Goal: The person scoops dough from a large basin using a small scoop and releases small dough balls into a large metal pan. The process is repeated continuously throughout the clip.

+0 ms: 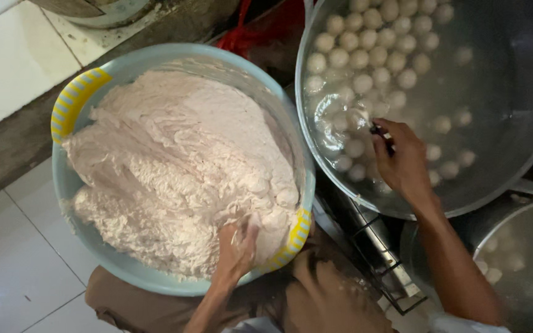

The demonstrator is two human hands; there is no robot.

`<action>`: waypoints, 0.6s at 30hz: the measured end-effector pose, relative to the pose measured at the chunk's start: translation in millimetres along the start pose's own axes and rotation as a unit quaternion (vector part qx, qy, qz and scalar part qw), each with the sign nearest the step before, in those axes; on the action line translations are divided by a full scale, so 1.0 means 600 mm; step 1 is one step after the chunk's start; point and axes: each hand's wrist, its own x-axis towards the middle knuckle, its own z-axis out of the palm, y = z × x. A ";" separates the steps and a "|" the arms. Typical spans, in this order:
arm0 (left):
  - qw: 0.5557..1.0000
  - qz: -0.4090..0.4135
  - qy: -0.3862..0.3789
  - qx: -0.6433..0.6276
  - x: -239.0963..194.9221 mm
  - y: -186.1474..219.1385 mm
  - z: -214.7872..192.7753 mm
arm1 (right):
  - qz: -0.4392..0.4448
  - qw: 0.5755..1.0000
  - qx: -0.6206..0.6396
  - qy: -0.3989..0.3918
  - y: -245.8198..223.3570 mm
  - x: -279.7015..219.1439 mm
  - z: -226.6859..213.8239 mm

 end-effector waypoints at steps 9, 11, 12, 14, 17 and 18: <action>0.988 0.151 0.034 -0.012 0.036 0.124 0.040 | -0.074 0.995 0.045 -0.052 -0.142 -0.149 0.046; 0.986 0.161 0.032 -0.042 0.039 0.167 0.032 | -0.108 0.989 0.083 -0.049 -0.157 -0.158 0.063; 0.982 0.182 0.041 -0.044 0.038 0.183 0.028 | -0.122 0.986 0.103 -0.051 -0.161 -0.163 0.069; 0.973 0.220 0.058 -0.047 0.035 0.202 0.023 | -0.052 0.986 0.124 -0.095 -0.158 -0.169 0.078; 0.967 0.242 0.065 -0.040 0.030 0.203 0.020 | 0.050 0.975 0.152 -0.155 -0.141 -0.179 0.088; 0.971 0.230 0.056 -0.031 0.031 0.199 0.019 | 0.082 0.969 0.160 -0.171 -0.133 -0.180 0.090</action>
